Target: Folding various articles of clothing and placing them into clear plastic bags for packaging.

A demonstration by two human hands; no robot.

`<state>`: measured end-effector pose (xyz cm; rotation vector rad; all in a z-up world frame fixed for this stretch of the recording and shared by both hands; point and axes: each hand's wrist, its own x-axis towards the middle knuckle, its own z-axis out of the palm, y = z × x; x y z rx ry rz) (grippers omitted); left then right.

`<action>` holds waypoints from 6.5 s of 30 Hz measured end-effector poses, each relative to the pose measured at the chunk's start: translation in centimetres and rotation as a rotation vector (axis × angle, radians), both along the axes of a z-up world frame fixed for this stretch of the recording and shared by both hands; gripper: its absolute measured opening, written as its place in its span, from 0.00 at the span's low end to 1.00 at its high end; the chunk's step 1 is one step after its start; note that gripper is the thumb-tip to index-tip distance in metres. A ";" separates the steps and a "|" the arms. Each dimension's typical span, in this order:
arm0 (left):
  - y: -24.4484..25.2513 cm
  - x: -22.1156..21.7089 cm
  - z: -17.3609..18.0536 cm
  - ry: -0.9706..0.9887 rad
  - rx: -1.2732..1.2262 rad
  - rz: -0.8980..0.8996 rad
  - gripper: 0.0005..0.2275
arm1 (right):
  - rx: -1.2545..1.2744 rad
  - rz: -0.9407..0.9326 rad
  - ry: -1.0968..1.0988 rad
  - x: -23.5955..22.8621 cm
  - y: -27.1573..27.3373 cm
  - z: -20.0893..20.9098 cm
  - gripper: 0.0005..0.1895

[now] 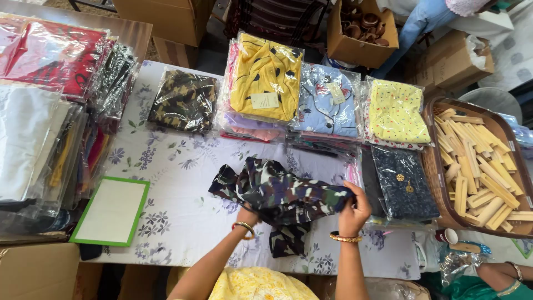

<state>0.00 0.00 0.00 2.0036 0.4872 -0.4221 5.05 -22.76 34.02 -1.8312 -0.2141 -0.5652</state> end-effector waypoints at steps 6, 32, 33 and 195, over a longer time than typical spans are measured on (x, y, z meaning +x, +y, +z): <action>7.9 3.2 12.8 -0.583 -0.574 0.617 0.16 | -0.028 -0.105 -0.195 -1.3 -2.5 1.5 0.16; 12.3 -8.0 3.7 -0.090 0.072 0.909 0.31 | -1.083 0.888 0.427 -12.7 4.9 -17.6 0.41; 12.4 -7.7 3.0 -0.070 0.210 0.829 0.30 | -1.001 0.848 0.395 -12.6 4.7 -18.3 0.36; 40.7 -13.8 19.9 -0.634 -0.225 1.062 0.25 | -0.365 -0.435 0.633 1.7 -12.9 -26.0 0.11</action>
